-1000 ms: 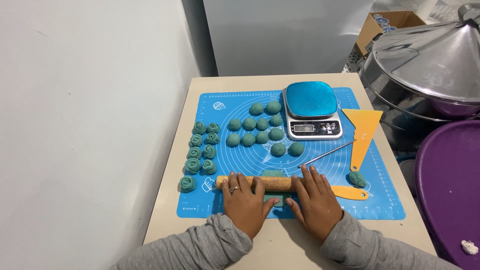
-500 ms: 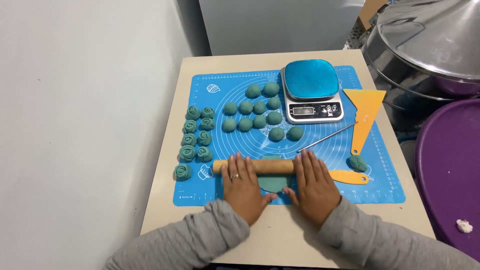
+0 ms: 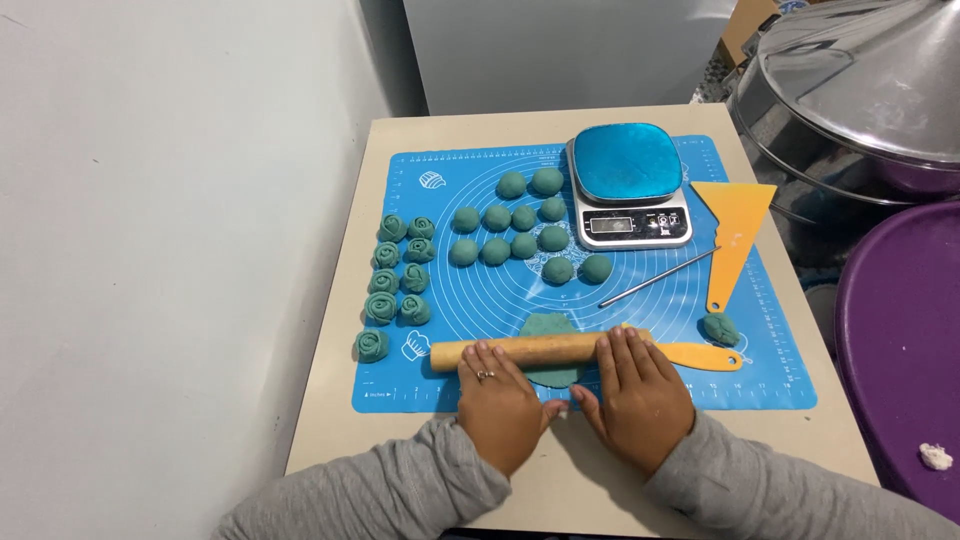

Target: Rolling out and shaping blue dough into small decorative roses using a rolling pin and a scraper on a silicone mat.

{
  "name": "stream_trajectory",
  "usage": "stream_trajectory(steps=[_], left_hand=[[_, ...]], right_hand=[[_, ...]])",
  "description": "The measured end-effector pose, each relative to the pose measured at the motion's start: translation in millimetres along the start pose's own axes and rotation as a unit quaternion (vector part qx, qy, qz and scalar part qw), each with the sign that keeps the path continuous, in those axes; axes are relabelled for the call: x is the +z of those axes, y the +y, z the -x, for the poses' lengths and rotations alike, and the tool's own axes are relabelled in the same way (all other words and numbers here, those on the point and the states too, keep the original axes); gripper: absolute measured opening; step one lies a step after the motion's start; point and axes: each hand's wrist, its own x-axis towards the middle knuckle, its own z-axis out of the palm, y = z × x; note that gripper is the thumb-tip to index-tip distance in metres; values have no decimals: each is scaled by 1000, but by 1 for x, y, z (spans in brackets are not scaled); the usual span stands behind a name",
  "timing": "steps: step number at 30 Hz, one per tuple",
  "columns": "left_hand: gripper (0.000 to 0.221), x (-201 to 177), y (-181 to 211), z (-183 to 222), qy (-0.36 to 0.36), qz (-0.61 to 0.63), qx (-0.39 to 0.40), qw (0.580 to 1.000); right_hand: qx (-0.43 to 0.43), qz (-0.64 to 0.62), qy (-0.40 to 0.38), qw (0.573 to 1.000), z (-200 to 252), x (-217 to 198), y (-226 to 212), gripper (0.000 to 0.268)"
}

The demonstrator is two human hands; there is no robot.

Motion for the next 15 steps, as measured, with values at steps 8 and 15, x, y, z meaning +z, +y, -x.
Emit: stream_trajectory(steps=[8, 15], left_hand=[[115, -14, -52, -55, -80, 79, 6, 994], [101, -17, -48, -50, -93, 95, 7, 991]], right_hand=[[2, -50, -84, 995, -42, 39, 30, 75], [2, -89, -218, 972, -48, 14, 36, 71]])
